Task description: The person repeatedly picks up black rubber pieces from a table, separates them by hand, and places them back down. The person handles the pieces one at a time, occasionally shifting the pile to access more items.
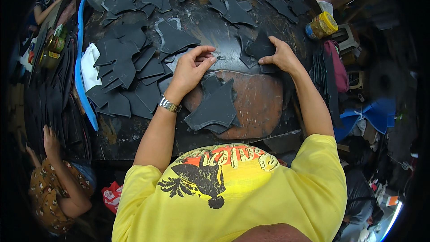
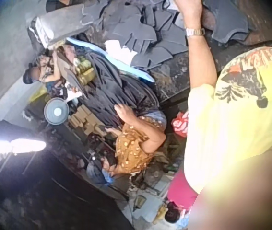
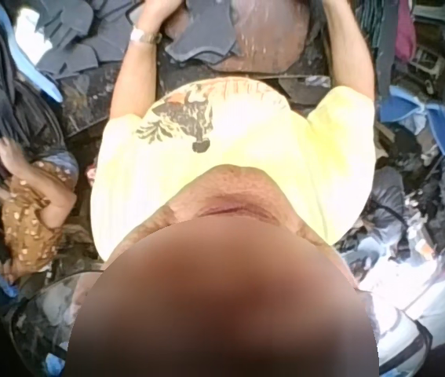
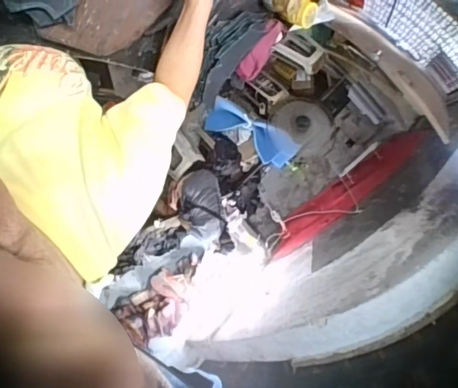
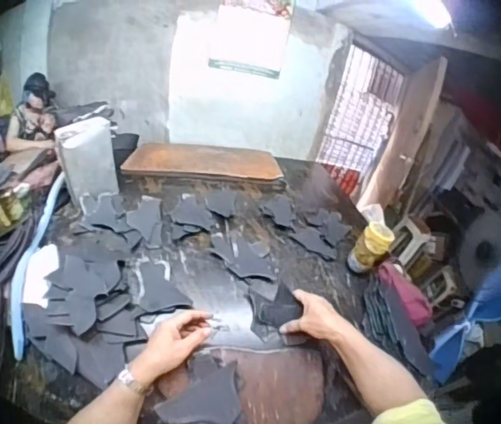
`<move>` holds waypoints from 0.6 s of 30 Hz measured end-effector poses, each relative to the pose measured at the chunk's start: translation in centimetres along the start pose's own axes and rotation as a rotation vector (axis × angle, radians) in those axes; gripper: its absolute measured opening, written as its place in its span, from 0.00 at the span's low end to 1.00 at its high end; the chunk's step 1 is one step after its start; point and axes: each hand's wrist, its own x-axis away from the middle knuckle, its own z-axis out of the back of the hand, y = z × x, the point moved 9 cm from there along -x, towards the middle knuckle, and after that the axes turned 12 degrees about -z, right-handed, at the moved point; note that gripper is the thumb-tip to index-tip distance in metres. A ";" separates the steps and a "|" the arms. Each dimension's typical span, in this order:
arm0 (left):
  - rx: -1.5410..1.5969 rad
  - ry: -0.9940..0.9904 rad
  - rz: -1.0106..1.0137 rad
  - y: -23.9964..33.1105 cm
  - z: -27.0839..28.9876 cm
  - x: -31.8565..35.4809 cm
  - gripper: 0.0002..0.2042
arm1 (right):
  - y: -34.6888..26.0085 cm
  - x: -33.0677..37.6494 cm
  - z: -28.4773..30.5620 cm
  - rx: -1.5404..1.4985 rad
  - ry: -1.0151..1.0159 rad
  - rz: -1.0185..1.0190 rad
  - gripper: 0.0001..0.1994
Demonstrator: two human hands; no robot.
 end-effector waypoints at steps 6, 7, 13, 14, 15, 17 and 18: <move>-0.010 -0.006 -0.007 -0.3 0.0 0.1 0.14 | 0.5 0.4 0.0 -0.292 -0.144 -0.007 0.34; -0.006 -0.002 0.001 -0.3 0.0 0.1 0.14 | 0.8 0.3 0.1 -0.368 -0.216 -0.041 0.32; -0.052 0.019 0.008 2.5 -0.4 -0.4 0.13 | 0.7 -2.6 4.8 -0.808 -0.187 0.035 0.20; -0.071 0.004 -0.084 4.0 -0.8 -0.9 0.13 | 0.7 -3.6 5.7 -0.894 -0.166 0.042 0.19; -0.112 -0.012 -0.099 4.9 -1.3 -1.4 0.13 | 0.6 -4.6 6.5 -0.975 -0.159 0.063 0.17; -0.238 -0.084 -0.181 6.5 -2.3 -3.2 0.15 | 0.1 -7.3 8.1 -1.036 -0.060 0.088 0.14; -0.325 -0.123 -0.233 6.9 -2.9 -4.6 0.15 | -0.1 -8.7 8.5 -1.091 -0.022 0.087 0.14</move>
